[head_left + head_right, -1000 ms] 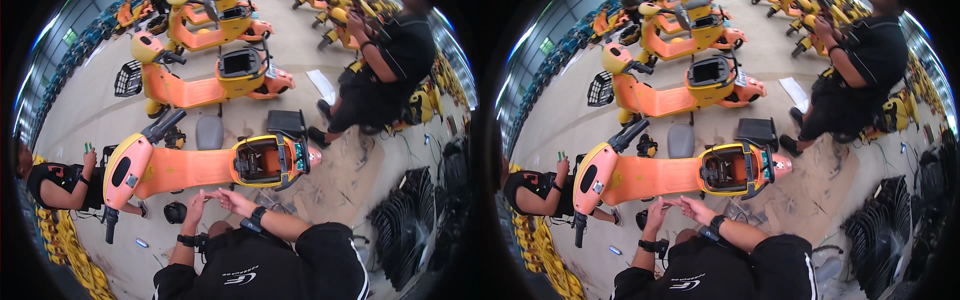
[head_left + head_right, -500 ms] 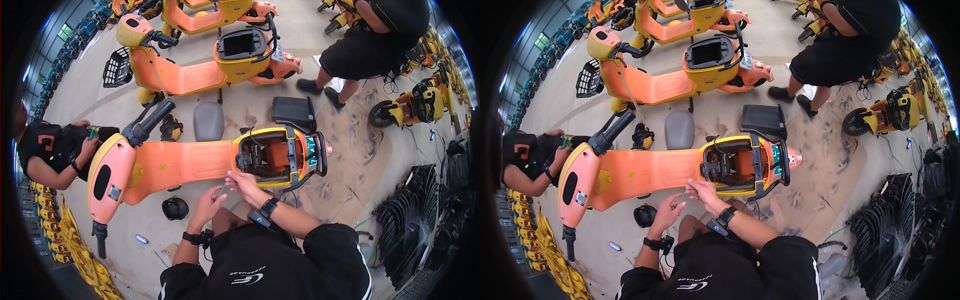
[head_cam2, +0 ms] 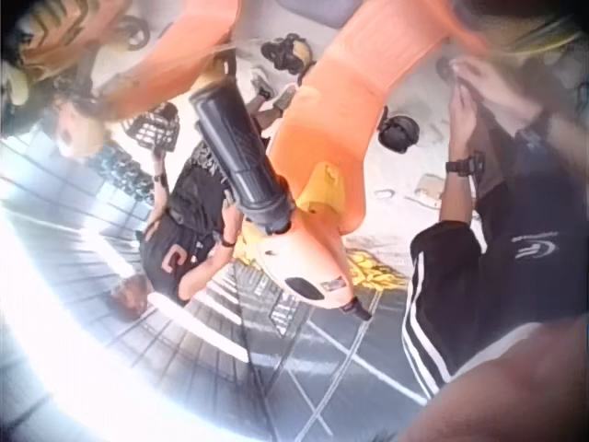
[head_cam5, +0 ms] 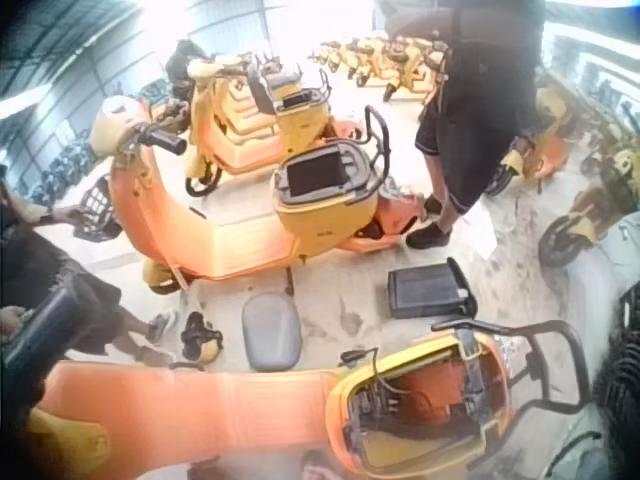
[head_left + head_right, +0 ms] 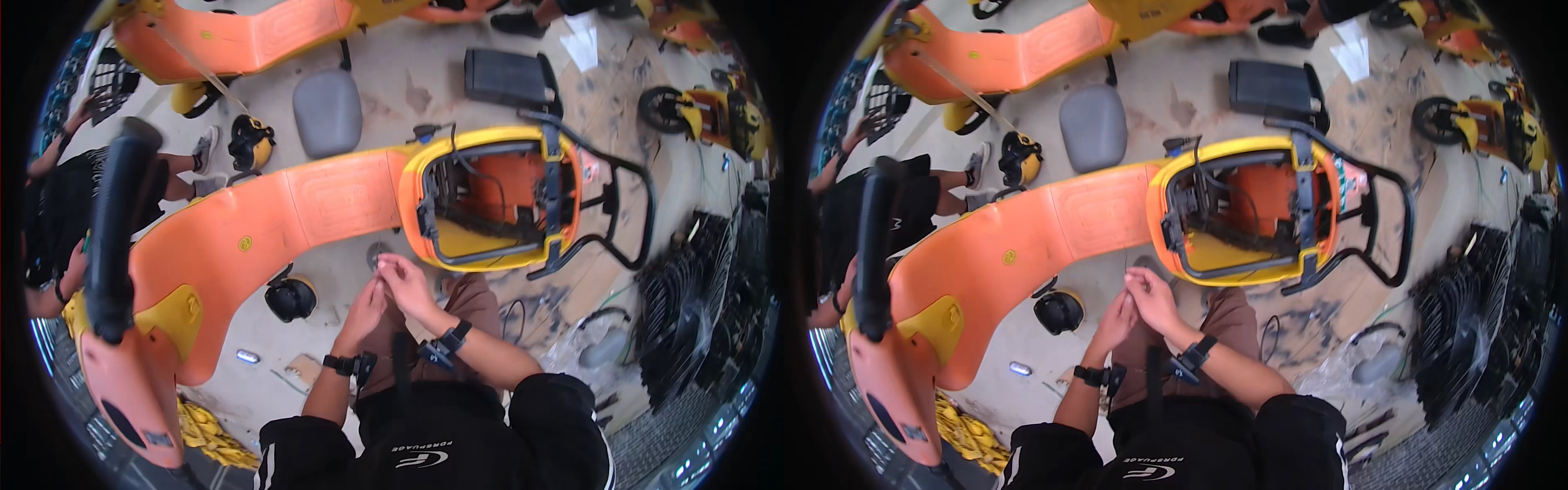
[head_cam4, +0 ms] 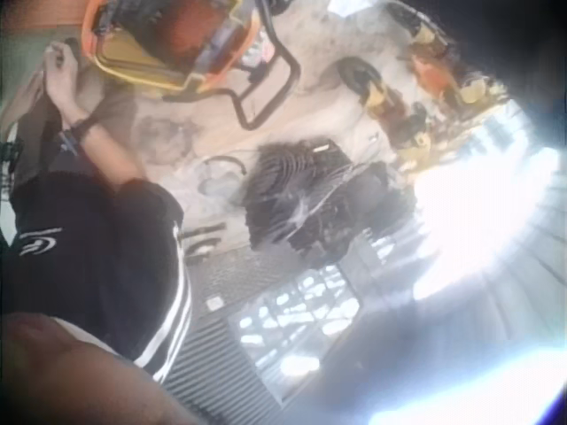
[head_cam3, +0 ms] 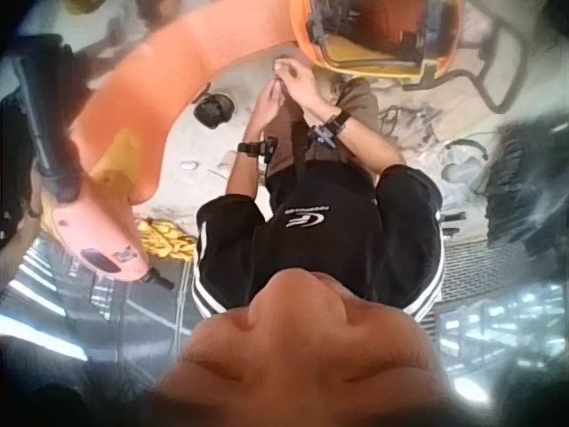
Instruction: The person removes the seat bucket from an electric scooter using a drill, cuts a zip tie with pliers near the handlebar, and handles wires while others work on surrounding scooters.
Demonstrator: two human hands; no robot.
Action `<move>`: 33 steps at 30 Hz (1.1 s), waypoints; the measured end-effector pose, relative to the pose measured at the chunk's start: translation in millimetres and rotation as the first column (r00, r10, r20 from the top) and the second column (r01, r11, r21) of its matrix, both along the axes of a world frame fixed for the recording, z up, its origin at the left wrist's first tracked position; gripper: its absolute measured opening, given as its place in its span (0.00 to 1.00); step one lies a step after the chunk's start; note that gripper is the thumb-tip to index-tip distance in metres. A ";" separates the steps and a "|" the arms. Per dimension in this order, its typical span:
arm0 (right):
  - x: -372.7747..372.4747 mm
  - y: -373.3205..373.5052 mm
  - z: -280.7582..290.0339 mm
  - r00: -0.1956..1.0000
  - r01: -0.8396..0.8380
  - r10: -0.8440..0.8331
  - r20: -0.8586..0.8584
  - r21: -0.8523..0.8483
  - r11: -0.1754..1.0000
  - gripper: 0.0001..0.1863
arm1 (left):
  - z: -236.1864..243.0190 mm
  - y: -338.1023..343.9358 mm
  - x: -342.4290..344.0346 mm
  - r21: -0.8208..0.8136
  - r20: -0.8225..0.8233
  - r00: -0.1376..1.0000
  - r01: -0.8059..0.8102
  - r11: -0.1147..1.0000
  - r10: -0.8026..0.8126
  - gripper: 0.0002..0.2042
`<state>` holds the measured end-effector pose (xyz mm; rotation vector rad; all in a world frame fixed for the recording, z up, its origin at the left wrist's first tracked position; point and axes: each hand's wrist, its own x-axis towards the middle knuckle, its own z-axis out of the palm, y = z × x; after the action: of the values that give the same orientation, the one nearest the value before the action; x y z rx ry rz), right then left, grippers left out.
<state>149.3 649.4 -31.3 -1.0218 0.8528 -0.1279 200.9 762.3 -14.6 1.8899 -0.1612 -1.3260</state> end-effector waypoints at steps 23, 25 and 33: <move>6.9 44.4 -274.1 0.918 0.345 -0.196 -0.345 0.452 0.822 0.13 | -188.1 3.3 24.5 0.386 0.204 0.860 0.368 0.846 -0.467 0.11; -5.6 45.8 -305.9 0.927 0.338 -0.229 -0.296 0.400 0.852 0.12 | -200.6 -6.1 20.3 0.342 0.263 0.854 0.352 0.871 -0.449 0.11; 8.2 36.8 -277.3 0.948 0.131 -0.069 -0.311 0.184 0.974 0.11 | -215.6 1.2 17.3 0.164 0.259 0.927 0.236 0.958 -0.272 0.10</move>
<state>157.5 686.2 -308.6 -0.8163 1.1749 0.0316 218.3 763.5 -230.2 2.2229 -0.4911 -1.2533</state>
